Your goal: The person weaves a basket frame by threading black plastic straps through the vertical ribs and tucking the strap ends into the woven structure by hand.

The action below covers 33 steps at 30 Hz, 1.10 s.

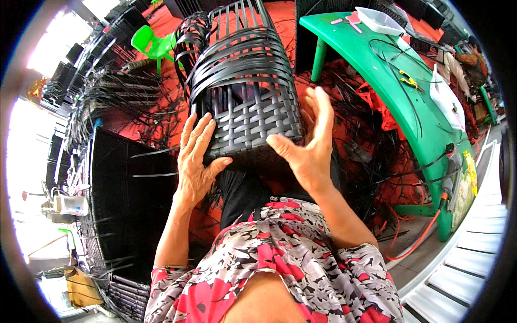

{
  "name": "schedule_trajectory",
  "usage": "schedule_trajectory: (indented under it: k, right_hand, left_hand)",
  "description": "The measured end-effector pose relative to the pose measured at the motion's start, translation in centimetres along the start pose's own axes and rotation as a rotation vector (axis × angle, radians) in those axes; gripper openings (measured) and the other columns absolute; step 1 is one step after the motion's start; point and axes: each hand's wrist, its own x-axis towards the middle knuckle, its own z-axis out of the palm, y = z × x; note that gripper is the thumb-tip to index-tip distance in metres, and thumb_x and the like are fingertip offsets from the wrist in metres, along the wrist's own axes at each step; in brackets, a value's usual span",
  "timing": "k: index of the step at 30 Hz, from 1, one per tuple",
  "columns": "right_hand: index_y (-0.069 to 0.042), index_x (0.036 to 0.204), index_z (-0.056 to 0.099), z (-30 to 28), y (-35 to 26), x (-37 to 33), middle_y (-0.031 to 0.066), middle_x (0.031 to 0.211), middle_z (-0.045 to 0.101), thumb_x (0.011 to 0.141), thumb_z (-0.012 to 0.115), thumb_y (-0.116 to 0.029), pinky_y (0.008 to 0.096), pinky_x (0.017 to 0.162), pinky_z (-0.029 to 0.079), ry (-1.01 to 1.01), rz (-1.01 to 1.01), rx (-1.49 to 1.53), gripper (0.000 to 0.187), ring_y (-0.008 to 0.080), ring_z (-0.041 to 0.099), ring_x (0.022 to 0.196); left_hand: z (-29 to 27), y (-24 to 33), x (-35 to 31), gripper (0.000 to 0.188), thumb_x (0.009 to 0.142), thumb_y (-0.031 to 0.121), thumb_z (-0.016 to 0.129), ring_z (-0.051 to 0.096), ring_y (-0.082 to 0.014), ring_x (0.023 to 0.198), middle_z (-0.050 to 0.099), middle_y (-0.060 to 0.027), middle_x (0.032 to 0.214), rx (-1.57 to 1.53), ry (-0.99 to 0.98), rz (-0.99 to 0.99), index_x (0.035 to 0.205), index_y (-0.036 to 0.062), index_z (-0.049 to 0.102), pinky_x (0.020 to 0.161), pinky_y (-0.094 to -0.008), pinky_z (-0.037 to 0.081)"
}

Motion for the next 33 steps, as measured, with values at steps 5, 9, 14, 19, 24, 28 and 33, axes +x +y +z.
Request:
schedule_trajectory:
  k: [5,9,14,19,24,28,33]
  right_hand:
    - [0.003,0.129,0.039,-0.5,1.7,1.5,0.0129,0.125,0.042,0.062,0.085,-0.031,0.0347,0.103,0.032,-0.200,0.063,-0.119,0.089,0.0237,0.041,0.120]
    - [0.003,0.127,0.041,-0.8,1.5,2.9,0.0155,0.125,0.043,0.062,0.084,-0.031,0.0369,0.104,0.032,-0.269,-0.058,-0.228,0.084,0.0279,0.041,0.121]
    - [0.003,0.125,0.042,-1.9,1.4,4.3,0.0212,0.123,0.044,0.076,0.071,-0.032,0.0432,0.103,0.031,-0.346,-0.310,-0.287,0.067,0.0361,0.040,0.118]
    - [0.003,0.118,0.046,-2.5,2.2,4.1,0.0220,0.115,0.047,0.082,0.061,-0.021,0.0421,0.098,0.034,-0.338,-0.263,-0.354,0.046,0.0363,0.044,0.111]
    - [0.001,0.110,0.045,-3.7,1.7,4.3,0.0191,0.105,0.047,0.076,0.064,-0.014,0.0399,0.092,0.037,-0.328,-0.137,-0.317,0.041,0.0340,0.046,0.102]
    - [0.000,0.110,0.042,-4.8,1.4,4.9,0.0150,0.102,0.045,0.074,0.061,-0.012,0.0374,0.090,0.038,-0.331,0.005,-0.233,0.043,0.0274,0.047,0.099]
    - [0.000,0.109,0.042,-4.9,1.9,4.5,0.0156,0.102,0.045,0.072,0.061,-0.012,0.0380,0.090,0.037,-0.298,-0.171,-0.298,0.044,0.0291,0.046,0.099]
  left_hand:
    - [-1.6,-0.2,2.2,0.088,0.068,0.064,0.064,0.041,-0.0351,0.124,0.052,-0.0178,0.125,0.207,-0.084,0.105,0.126,-0.0001,0.050,0.107,-0.0489,0.022]
    - [-1.3,2.3,6.9,0.091,0.057,0.054,0.077,0.043,-0.0356,0.117,0.048,-0.0170,0.125,0.109,-0.045,0.233,0.125,0.0004,0.049,0.100,-0.0475,0.030]
    - [-0.3,3.2,9.5,0.102,0.053,0.058,0.077,0.044,-0.0388,0.117,0.048,-0.0228,0.123,0.030,-0.130,0.454,0.127,-0.0051,0.045,0.098,-0.0476,0.033]
    - [2.8,4.1,9.1,0.106,0.054,0.061,0.076,0.040,-0.0376,0.110,0.043,-0.0207,0.118,0.002,-0.192,0.384,0.129,-0.0063,0.041,0.095,-0.0471,0.033]
    - [4.2,6.0,8.2,0.103,0.065,0.063,0.068,0.033,-0.0422,0.121,0.036,-0.0255,0.129,0.077,-0.150,0.411,0.132,-0.0076,0.034,0.102,-0.0516,0.026]
    - [5.0,7.2,9.2,0.101,0.069,0.065,0.062,0.032,-0.0423,0.121,0.035,-0.0257,0.127,0.018,-0.218,0.416,0.130,-0.0097,0.033,0.101,-0.0518,0.025]
    - [4.4,7.9,9.2,0.096,0.064,0.051,0.074,0.033,-0.0414,0.119,0.035,-0.0250,0.124,-0.031,-0.259,0.399,0.127,-0.0102,0.035,0.100,-0.0500,0.028]
